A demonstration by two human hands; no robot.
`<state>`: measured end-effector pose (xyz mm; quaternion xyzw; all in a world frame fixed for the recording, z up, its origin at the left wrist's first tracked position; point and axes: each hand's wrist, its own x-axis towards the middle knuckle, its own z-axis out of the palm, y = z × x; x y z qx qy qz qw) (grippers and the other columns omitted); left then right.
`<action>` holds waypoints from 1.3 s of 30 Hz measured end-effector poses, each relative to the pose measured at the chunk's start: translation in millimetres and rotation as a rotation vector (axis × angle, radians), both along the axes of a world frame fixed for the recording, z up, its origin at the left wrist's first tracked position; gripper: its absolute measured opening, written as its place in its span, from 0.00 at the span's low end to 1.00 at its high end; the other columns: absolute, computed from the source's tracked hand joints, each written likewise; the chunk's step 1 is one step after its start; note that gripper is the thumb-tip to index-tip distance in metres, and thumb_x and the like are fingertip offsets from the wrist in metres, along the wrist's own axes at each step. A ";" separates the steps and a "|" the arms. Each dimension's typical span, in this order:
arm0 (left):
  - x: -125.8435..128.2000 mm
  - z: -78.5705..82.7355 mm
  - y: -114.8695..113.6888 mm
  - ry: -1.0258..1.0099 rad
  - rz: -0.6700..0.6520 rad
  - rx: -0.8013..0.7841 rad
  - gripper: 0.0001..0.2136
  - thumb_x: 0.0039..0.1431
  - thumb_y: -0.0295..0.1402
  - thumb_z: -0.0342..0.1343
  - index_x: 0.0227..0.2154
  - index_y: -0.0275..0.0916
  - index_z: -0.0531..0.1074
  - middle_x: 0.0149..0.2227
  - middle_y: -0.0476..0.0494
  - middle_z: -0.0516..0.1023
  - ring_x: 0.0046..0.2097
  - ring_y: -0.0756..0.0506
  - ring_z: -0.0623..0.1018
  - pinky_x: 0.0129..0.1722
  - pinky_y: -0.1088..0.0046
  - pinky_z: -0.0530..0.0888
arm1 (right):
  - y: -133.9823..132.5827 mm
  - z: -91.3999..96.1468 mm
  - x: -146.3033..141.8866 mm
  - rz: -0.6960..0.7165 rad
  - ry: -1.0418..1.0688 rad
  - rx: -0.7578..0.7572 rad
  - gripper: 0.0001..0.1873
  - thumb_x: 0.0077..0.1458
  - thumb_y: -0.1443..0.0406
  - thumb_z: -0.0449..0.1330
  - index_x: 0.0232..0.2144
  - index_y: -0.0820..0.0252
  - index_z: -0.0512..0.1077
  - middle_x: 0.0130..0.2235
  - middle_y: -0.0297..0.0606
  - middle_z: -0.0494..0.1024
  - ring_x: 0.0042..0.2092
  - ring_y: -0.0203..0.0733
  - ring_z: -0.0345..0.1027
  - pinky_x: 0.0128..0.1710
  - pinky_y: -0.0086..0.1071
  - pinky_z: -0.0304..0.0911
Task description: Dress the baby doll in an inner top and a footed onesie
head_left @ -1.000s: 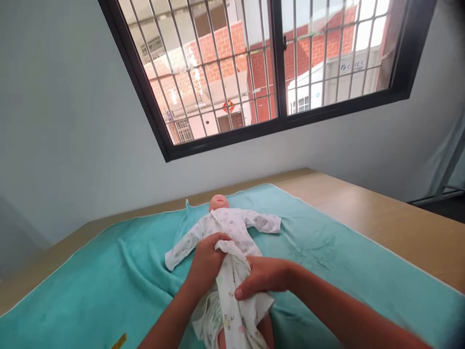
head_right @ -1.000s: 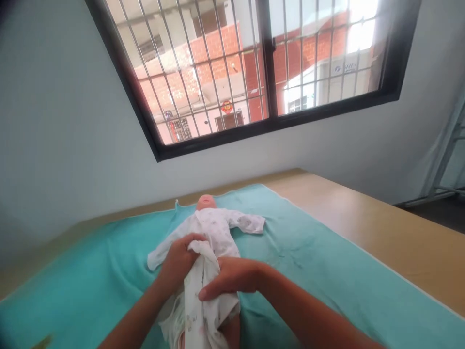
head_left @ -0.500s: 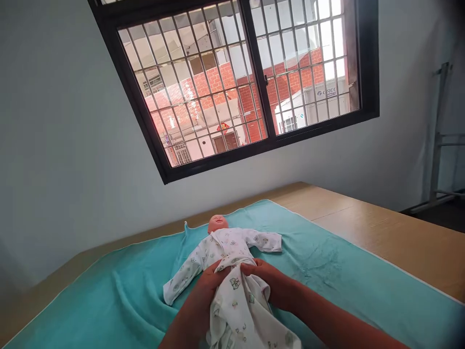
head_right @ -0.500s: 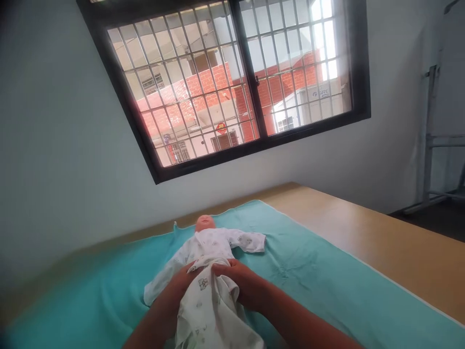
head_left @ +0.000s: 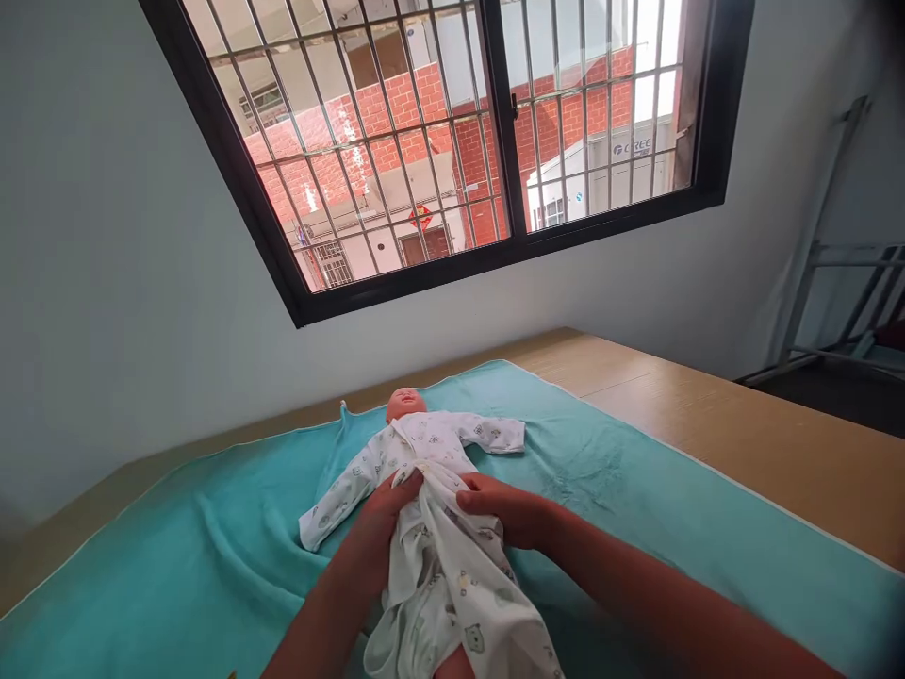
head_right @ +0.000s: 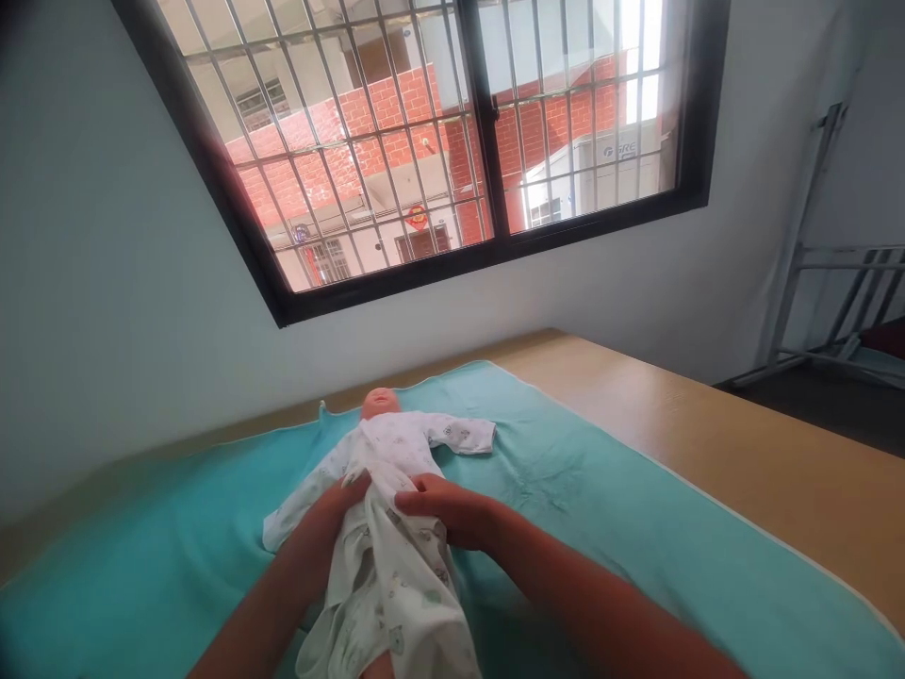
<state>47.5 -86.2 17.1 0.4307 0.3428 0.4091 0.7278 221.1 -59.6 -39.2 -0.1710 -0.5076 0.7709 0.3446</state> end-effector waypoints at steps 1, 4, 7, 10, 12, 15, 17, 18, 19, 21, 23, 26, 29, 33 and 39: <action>0.6 0.1 -0.4 0.007 -0.008 -0.001 0.26 0.56 0.42 0.58 0.55 0.33 0.67 0.41 0.33 0.80 0.40 0.38 0.80 0.45 0.62 0.73 | 0.9 -0.4 0.7 0.022 -0.006 0.003 0.27 0.36 0.54 0.73 0.37 0.67 0.76 0.34 0.40 0.78 0.35 0.38 0.71 0.39 0.32 0.65; -0.3 -1.0 1.0 0.086 -0.027 0.027 0.27 0.56 0.47 0.56 0.53 0.32 0.69 0.40 0.33 0.80 0.41 0.38 0.79 0.43 0.63 0.73 | 3.7 -5.2 -0.3 -0.016 0.029 -0.031 0.25 0.41 0.59 0.72 0.40 0.66 0.75 0.36 0.41 0.78 0.35 0.38 0.72 0.40 0.32 0.65; -7.3 -6.0 7.2 0.271 -0.045 0.125 0.27 0.53 0.51 0.58 0.48 0.35 0.73 0.38 0.37 0.80 0.42 0.39 0.78 0.42 0.65 0.73 | 4.4 -11.3 -4.1 -0.107 0.154 -0.067 0.22 0.49 0.56 0.67 0.42 0.67 0.75 0.35 0.42 0.78 0.33 0.36 0.72 0.38 0.31 0.66; -16.0 -11.6 11.1 0.414 -0.180 0.235 0.26 0.48 0.53 0.61 0.42 0.36 0.77 0.36 0.39 0.81 0.40 0.40 0.78 0.40 0.67 0.73 | 2.5 -12.9 -7.5 -0.114 0.221 -0.063 0.21 0.52 0.56 0.65 0.41 0.68 0.75 0.34 0.42 0.78 0.32 0.36 0.71 0.36 0.30 0.65; -18.1 -12.7 9.1 0.427 -0.281 0.202 0.26 0.45 0.48 0.65 0.42 0.33 0.77 0.36 0.38 0.81 0.37 0.40 0.79 0.37 0.68 0.73 | 0.5 -10.7 -8.5 -0.110 0.214 -0.047 0.21 0.53 0.55 0.64 0.41 0.68 0.75 0.34 0.43 0.78 0.32 0.36 0.71 0.36 0.30 0.65; -13.8 -11.1 2.4 0.282 -0.147 0.091 0.27 0.48 0.44 0.65 0.49 0.33 0.73 0.38 0.36 0.81 0.38 0.39 0.80 0.39 0.66 0.74 | -2.3 -5.2 -7.4 -0.108 0.114 0.015 0.22 0.50 0.53 0.65 0.39 0.67 0.76 0.34 0.41 0.78 0.33 0.37 0.71 0.38 0.31 0.65; -9.0 -10.6 -0.5 0.143 -0.007 0.063 0.28 0.53 0.47 0.59 0.52 0.34 0.70 0.40 0.35 0.80 0.41 0.38 0.80 0.43 0.63 0.74 | -3.7 -2.1 -5.5 -0.074 -0.009 0.079 0.22 0.46 0.53 0.67 0.37 0.66 0.77 0.34 0.40 0.78 0.34 0.38 0.70 0.37 0.31 0.65; -7.0 -10.8 -1.1 0.107 0.022 0.055 0.28 0.55 0.48 0.58 0.53 0.35 0.70 0.41 0.35 0.80 0.42 0.38 0.79 0.45 0.62 0.74 | -4.3 -1.1 -4.8 -0.043 -0.078 0.110 0.22 0.43 0.54 0.69 0.36 0.65 0.77 0.34 0.39 0.78 0.35 0.39 0.70 0.37 0.31 0.65; -5.7 -11.2 -1.0 0.103 0.026 0.053 0.28 0.54 0.49 0.58 0.53 0.35 0.70 0.41 0.35 0.80 0.43 0.37 0.79 0.46 0.61 0.73 | -4.9 -0.4 -4.3 -0.009 -0.139 0.134 0.22 0.40 0.55 0.71 0.35 0.65 0.77 0.34 0.38 0.78 0.36 0.40 0.70 0.37 0.31 0.65; -5.7 -12.0 -0.1 0.155 -0.004 0.081 0.28 0.53 0.50 0.58 0.51 0.35 0.73 0.41 0.35 0.80 0.45 0.36 0.78 0.48 0.60 0.72 | -6.0 -0.3 -4.5 0.034 -0.177 0.146 0.23 0.35 0.59 0.73 0.35 0.63 0.77 0.35 0.38 0.78 0.37 0.41 0.70 0.38 0.32 0.65; -9.2 -12.1 0.9 0.255 -0.065 0.147 0.25 0.52 0.51 0.58 0.48 0.37 0.75 0.41 0.36 0.80 0.47 0.36 0.77 0.50 0.62 0.71 | -7.1 -0.9 -5.4 0.020 -0.074 0.111 0.23 0.36 0.61 0.73 0.38 0.63 0.76 0.35 0.38 0.78 0.37 0.42 0.71 0.41 0.33 0.65; -18.2 -11.9 1.6 0.421 -0.213 0.296 0.24 0.50 0.53 0.59 0.43 0.39 0.78 0.40 0.39 0.80 0.48 0.36 0.75 0.49 0.64 0.70 | -8.7 -1.9 -6.3 -0.039 0.128 0.043 0.22 0.43 0.60 0.69 0.41 0.66 0.75 0.35 0.40 0.78 0.37 0.42 0.73 0.43 0.34 0.65; -24.1 -13.9 3.3 0.485 -0.373 0.368 0.30 0.39 0.51 0.67 0.43 0.36 0.77 0.39 0.40 0.80 0.44 0.36 0.76 0.44 0.66 0.70 | -11.6 -3.4 -7.1 -0.039 0.198 0.013 0.22 0.45 0.61 0.68 0.42 0.68 0.74 0.35 0.43 0.78 0.36 0.42 0.73 0.40 0.34 0.66; -19.3 -17.6 4.8 0.323 -0.237 0.224 0.27 0.40 0.47 0.68 0.39 0.32 0.78 0.35 0.38 0.81 0.40 0.37 0.78 0.42 0.65 0.72 | -14.5 -8.9 -12.3 -0.010 0.257 -0.017 0.24 0.49 0.57 0.66 0.45 0.67 0.73 0.36 0.44 0.78 0.38 0.42 0.72 0.43 0.35 0.65; -6.0 -11.0 -7.4 0.079 0.036 -0.005 0.23 0.55 0.44 0.58 0.49 0.32 0.72 0.36 0.35 0.81 0.40 0.37 0.81 0.45 0.59 0.74 | -10.9 -12.0 -20.9 0.157 0.150 -0.026 0.35 0.36 0.51 0.73 0.43 0.66 0.73 0.34 0.39 0.78 0.32 0.35 0.70 0.37 0.30 0.65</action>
